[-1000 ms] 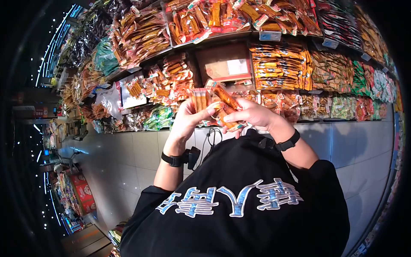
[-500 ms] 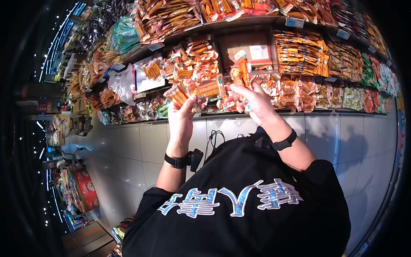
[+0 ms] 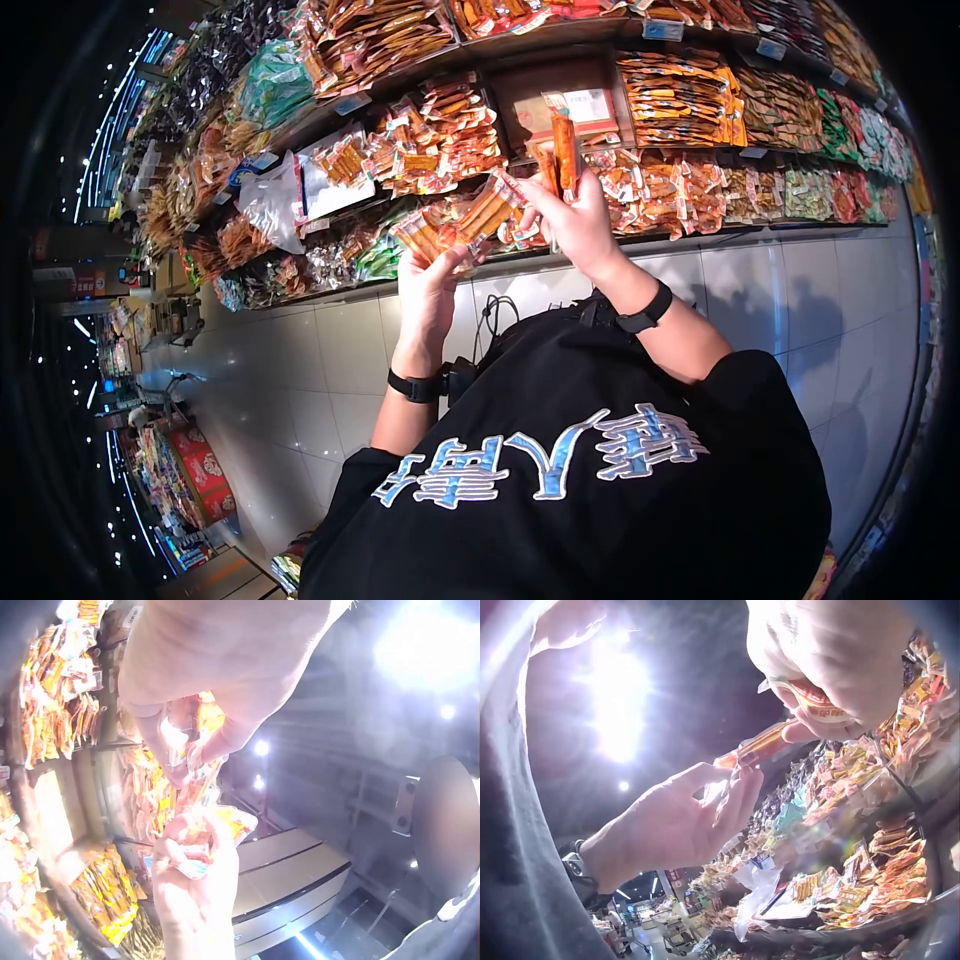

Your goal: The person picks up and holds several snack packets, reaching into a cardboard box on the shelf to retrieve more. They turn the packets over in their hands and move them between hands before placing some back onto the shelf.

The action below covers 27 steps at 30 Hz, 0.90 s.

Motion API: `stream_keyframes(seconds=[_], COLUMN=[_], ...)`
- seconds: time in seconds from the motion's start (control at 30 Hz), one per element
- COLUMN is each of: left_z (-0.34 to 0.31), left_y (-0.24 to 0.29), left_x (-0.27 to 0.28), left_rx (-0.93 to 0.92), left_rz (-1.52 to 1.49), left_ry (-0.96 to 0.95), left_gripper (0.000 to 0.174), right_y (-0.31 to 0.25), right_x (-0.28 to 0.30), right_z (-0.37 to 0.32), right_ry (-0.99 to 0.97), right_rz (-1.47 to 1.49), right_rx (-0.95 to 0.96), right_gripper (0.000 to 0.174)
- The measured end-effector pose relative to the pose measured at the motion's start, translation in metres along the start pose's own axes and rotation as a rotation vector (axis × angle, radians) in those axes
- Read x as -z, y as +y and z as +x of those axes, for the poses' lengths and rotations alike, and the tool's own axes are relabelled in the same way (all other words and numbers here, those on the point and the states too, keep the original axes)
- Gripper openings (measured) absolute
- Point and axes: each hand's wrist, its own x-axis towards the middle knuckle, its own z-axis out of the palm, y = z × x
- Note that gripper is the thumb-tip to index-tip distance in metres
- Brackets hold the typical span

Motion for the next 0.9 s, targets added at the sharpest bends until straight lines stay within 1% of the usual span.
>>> stream_keyframes(seconds=[0.07, 0.1, 0.2, 0.23, 0.27, 0.3, 0.33, 0.37, 0.4, 0.43, 0.47, 0.53, 0.57, 0.6, 0.67, 0.7, 0.8, 0.83, 0.87, 0.9], left_z=[0.001, 0.004, 0.009, 0.011, 0.013, 0.015, 0.017, 0.019, 0.022, 0.027, 0.029, 0.039, 0.045, 0.050, 0.056, 0.061, 0.075, 0.076, 0.075, 0.077], left_y=[-0.001, -0.003, -0.013, -0.016, -0.017, -0.015, -0.015, -0.014, -0.015, -0.016, -0.015, -0.022, -0.029, -0.033, -0.043, -0.047, -0.070, -0.079, -0.085, -0.094], left_x=[-0.004, -0.006, -0.011, -0.017, -0.022, -0.027, -0.036, -0.047, -0.057, -0.065, -0.078, -0.096, -0.106, -0.118, -0.145, -0.158, -0.196, -0.211, -0.227, -0.238], left_rx=[0.060, 0.092, 0.146, 0.151, 0.155, 0.198, 0.222, 0.246, 0.270, 0.341, 0.384, 0.511, 0.521, 0.576, 0.644, 0.663, 0.565, 0.564, 0.526, 0.514], left_rz=[-0.007, 0.001, 0.061, 0.112, 0.163, 0.222, 0.188, 0.153, 0.117, 0.070, 0.016, -0.229, -0.306, -0.385, -0.519, -0.506, -0.260, -0.226, -0.160, -0.164], left_ry=[-0.041, -0.068, -0.138, -0.152, -0.166, -0.240, -0.296, -0.351, -0.409, -0.464, -0.500, -0.590, -0.640, -0.657, -0.679, -0.672, -0.751, -0.701, -0.651, -0.647], left_gripper=[0.028, 0.028, 0.033, 0.034, 0.036, 0.043, 0.046, 0.050, 0.053, 0.063, 0.065, 0.056, 0.058, 0.059, 0.062, 0.058, 0.050, 0.044, 0.044, 0.042], right_y=[-0.005, -0.009, -0.011, -0.017, -0.019, -0.021, -0.024, -0.021, -0.023, -0.021, -0.022, -0.027, -0.031, -0.036, -0.044, -0.049, -0.068, -0.072, -0.081, -0.093], right_x=[0.008, 0.011, 0.028, 0.032, 0.035, 0.040, 0.045, 0.054, 0.064, 0.072, 0.082, 0.104, 0.116, 0.128, 0.155, 0.169, 0.204, 0.213, 0.222, 0.229], right_z=[0.000, -0.002, 0.002, 0.002, 0.002, 0.002, 0.003, 0.006, 0.006, 0.006, 0.007, 0.005, 0.004, 0.003, 0.000, -0.002, -0.007, -0.008, -0.014, -0.019], right_ry=[0.065, 0.106, 0.055, 0.042, 0.049, 0.055, 0.060, 0.053, 0.022, 0.015, 0.019, 0.027, 0.032, 0.035, 0.018, 0.011, -0.040, -0.062, -0.059, -0.069], right_rz=[0.081, 0.111, 0.028, -0.014, -0.055, -0.096, -0.138, -0.155, -0.230, -0.281, -0.323, -0.419, -0.450, -0.475, -0.484, -0.489, -0.379, -0.341, -0.239, -0.134], right_rx=[-0.050, -0.081, -0.032, -0.037, -0.024, -0.011, 0.003, 0.014, 0.014, 0.083, 0.116, 0.181, 0.201, 0.257, 0.263, 0.266, 0.223, 0.252, 0.108, 0.051], right_gripper=[0.010, 0.013, 0.016, 0.023, 0.026, 0.028, 0.031, 0.037, 0.038, 0.039, 0.041, 0.045, 0.047, 0.048, 0.048, 0.049, 0.049, 0.048, 0.045, 0.039])
